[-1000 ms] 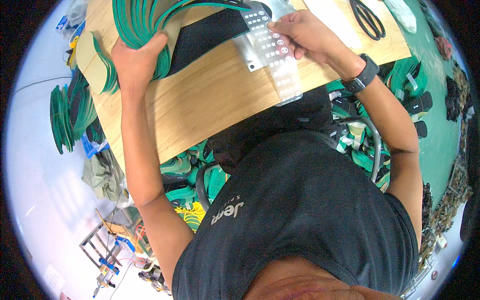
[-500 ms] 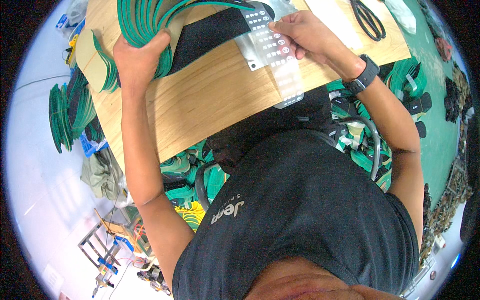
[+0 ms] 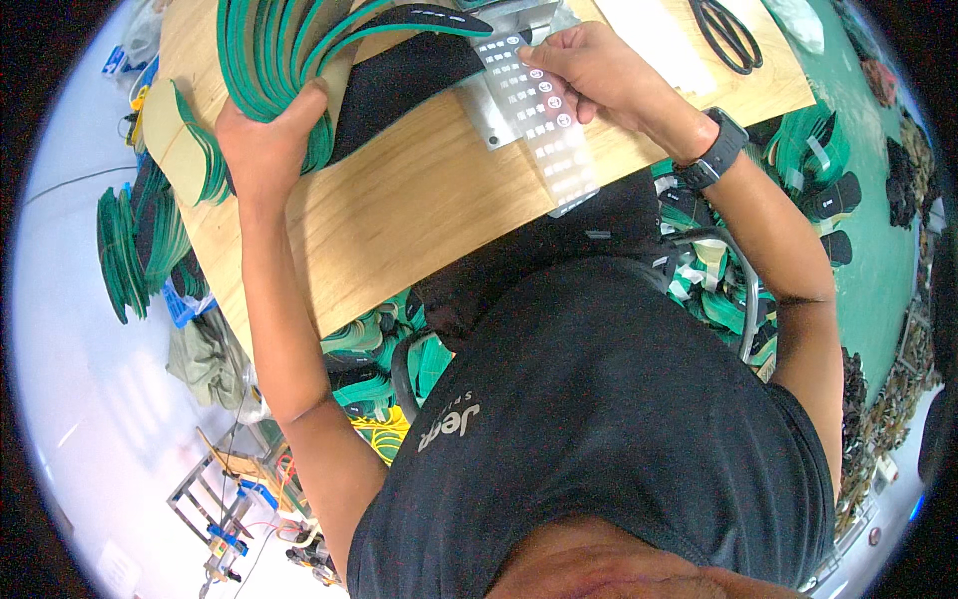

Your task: The person uses scissors to cut small labels from a sheet and applies them to a stack of green and black shoe insoles on a wooden table.

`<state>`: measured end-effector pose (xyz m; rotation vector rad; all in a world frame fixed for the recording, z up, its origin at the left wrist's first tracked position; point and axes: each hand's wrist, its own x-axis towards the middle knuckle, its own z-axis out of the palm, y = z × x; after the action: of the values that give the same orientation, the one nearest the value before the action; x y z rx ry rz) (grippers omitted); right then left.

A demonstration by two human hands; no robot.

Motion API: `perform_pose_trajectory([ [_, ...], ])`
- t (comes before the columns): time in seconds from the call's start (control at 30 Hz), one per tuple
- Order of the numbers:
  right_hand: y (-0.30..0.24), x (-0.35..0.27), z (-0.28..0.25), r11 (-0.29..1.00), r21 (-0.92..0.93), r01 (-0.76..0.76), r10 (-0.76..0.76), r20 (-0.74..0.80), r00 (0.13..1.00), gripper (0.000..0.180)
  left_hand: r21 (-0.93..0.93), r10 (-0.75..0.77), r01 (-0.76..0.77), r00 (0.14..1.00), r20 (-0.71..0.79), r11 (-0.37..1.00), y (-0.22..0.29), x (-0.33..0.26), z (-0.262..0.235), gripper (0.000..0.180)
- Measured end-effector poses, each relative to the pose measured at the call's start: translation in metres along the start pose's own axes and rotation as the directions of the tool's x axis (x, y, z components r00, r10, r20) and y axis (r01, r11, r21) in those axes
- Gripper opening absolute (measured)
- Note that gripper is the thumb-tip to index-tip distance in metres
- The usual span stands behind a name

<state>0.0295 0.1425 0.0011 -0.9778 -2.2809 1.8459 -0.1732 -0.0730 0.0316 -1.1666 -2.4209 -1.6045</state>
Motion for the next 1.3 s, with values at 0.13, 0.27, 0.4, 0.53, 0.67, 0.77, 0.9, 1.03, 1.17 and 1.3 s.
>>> perform_pose_trajectory([
  [0.13, -0.010, -0.007, 0.001, 0.998, 0.041, -0.040, 0.040, -0.019, 0.999, 0.036, -0.016, -0.019, 0.019, 1.000, 0.024, 1.000, 0.003, 0.001, 0.003, 0.028],
  [0.27, -0.018, -0.019, 0.002, 0.998, 0.065, 0.026, -0.025, -0.003, 1.000, 0.033, 0.024, 0.021, -0.021, 1.000, 0.007, 0.999, 0.003, -0.002, 0.004, 0.028],
  [0.4, 0.002, -0.013, -0.010, 0.981, 0.124, 0.149, -0.164, 0.125, 0.978, 0.024, 0.013, -0.025, 0.025, 1.000, -0.002, 1.000, 0.004, -0.007, -0.003, 0.031],
  [0.53, -0.001, -0.001, -0.052, 0.943, 0.002, 0.334, -0.334, 0.011, 0.943, 0.021, 0.107, -0.093, 0.090, 0.995, 0.024, 0.990, 0.017, -0.025, -0.013, 0.042],
  [0.67, -0.035, 0.045, -0.097, 0.932, -0.111, 0.345, -0.358, -0.136, 0.924, 0.027, 0.217, 0.000, -0.019, 0.996, 0.087, 0.976, 0.012, -0.040, -0.021, 0.053],
  [0.77, -0.068, 0.081, -0.099, 0.870, -0.256, 0.422, -0.475, -0.203, 0.856, 0.036, 0.474, 0.078, -0.227, 0.947, 0.312, 0.851, 0.011, -0.048, -0.028, 0.068],
  [0.9, -0.072, 0.049, -0.161, 0.815, -0.285, 0.505, -0.575, -0.294, 0.763, 0.048, 0.277, 0.112, -0.301, 0.835, 0.539, 0.913, 0.010, -0.032, -0.036, 0.057],
  [1.03, 0.040, 0.041, -0.246, 0.577, -0.762, 0.295, -0.748, -0.349, 0.564, 0.036, 0.248, -0.042, -0.148, 0.780, 0.625, 0.957, 0.015, -0.018, -0.051, 0.057],
  [1.17, 0.082, 0.025, -0.226, 0.656, -0.723, 0.215, -0.586, -0.310, 0.749, 0.048, 0.323, -0.153, -0.167, 0.626, 0.765, 0.932, 0.017, 0.015, -0.051, 0.069],
  [1.3, 0.072, 0.020, -0.190, 0.164, -0.936, 0.312, -0.893, -0.007, 0.450, 0.022, 0.364, -0.226, -0.180, 0.521, 0.823, 0.914, 0.017, 0.035, -0.042, 0.080],
])
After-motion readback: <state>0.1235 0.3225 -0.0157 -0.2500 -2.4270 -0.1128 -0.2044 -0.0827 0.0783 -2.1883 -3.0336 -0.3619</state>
